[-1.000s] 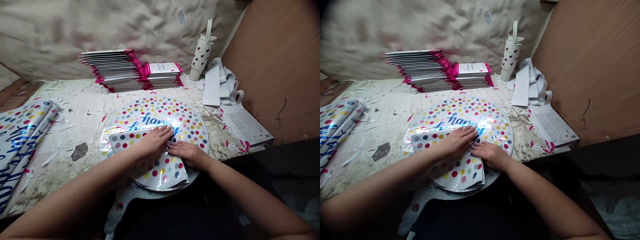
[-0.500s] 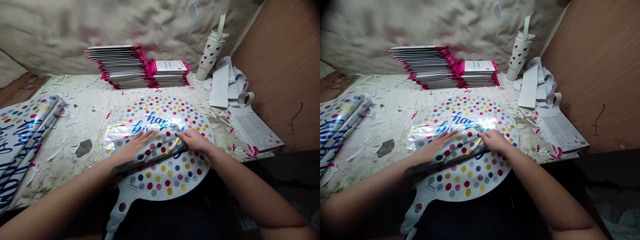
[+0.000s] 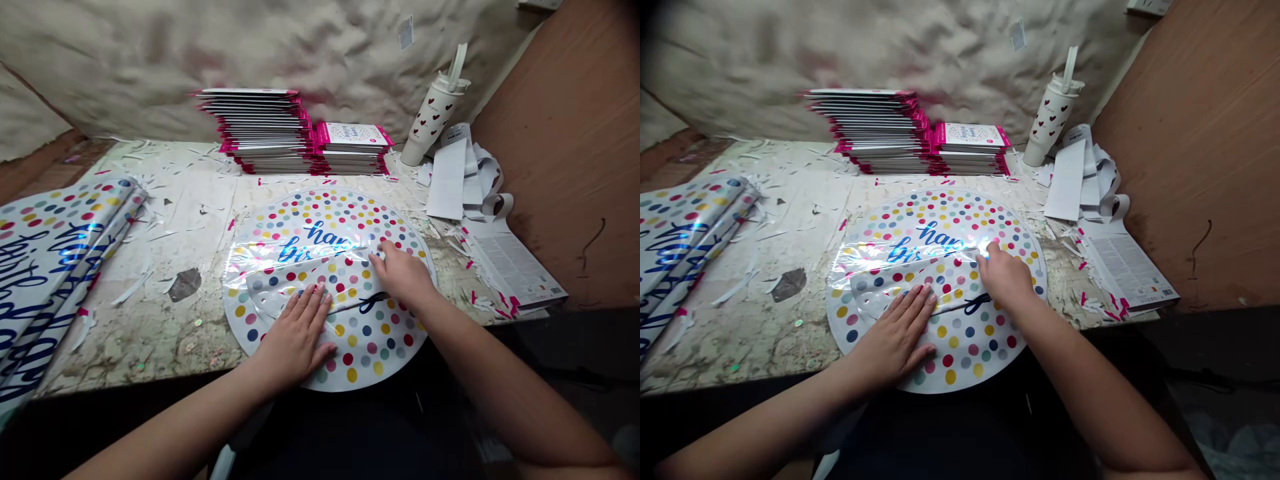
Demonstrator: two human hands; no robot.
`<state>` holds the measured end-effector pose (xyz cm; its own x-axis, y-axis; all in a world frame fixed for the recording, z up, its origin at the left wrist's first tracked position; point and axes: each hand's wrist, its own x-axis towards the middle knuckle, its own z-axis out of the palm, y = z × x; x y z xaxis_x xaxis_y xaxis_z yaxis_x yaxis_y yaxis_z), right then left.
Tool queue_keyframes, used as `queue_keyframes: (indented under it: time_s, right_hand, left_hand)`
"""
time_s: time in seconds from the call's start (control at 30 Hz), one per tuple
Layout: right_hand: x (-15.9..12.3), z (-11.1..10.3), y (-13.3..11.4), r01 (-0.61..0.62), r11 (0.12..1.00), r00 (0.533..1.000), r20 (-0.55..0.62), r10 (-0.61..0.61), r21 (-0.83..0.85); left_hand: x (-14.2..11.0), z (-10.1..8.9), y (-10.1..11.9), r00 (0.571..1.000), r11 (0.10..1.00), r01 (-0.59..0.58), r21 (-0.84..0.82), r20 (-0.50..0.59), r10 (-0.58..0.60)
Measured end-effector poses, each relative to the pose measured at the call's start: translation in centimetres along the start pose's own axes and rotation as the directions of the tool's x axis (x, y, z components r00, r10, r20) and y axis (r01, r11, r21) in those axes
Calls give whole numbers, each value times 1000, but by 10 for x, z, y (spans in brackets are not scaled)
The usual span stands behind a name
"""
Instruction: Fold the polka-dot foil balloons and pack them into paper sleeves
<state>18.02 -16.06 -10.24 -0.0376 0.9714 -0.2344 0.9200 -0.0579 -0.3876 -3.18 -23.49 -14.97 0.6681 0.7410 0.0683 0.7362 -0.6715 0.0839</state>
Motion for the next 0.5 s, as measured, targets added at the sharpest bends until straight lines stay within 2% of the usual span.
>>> queue_keyframes:
  time_s: [0.03, 0.07, 0.1, 0.13, 0.17, 0.2, 0.27, 0.33, 0.4, 0.5]
  right_hand:
    - [-11, 4, -1, 167, 983, 982, -82, -173, -76]
    - [-22, 10, -2, 363, 917, 917, -110, -383, -166]
    - [-31, 16, 0, 543, 802, 813, -84, -576, -248]
    - [-38, 22, 3, 666, 679, 708, -24, -706, -308]
    - [-42, 28, 9, 724, 596, 645, 35, -764, -347]
    - [-43, 32, 15, 729, 560, 629, 62, -775, -393]
    - [-39, 36, 30, 669, 553, 648, 26, -761, -497]
    - [-31, 34, 41, 630, 519, 611, -45, -791, -577]
    - [-30, 30, 43, 624, 470, 515, -124, -848, -624]
    - [-47, 26, 30, 647, 427, 360, -240, -901, -632]
  left_hand:
    - [-1, 5, -1, 1000, 1000, 9, -4, 15, -9]
    - [-3, 7, -3, 1000, 1000, 10, -7, 20, -10]
    - [-5, 8, -6, 1000, 1000, 7, -8, 20, -7]
    - [-7, 7, -9, 1000, 1000, 1, -8, 15, -1]
    - [-8, 6, -11, 1000, 1000, -7, -6, 13, 7]
    - [-9, 4, -12, 1000, 1000, -13, -3, 16, 13]
    - [-8, -1, -12, 999, 1000, -14, 3, 35, 14]
    - [-4, -5, -9, 998, 1000, 0, 4, 59, 0]
    - [2, -10, -4, 996, 999, 41, 9, 77, -42]
    - [14, -14, 4, 986, 990, 138, 43, 88, -141]
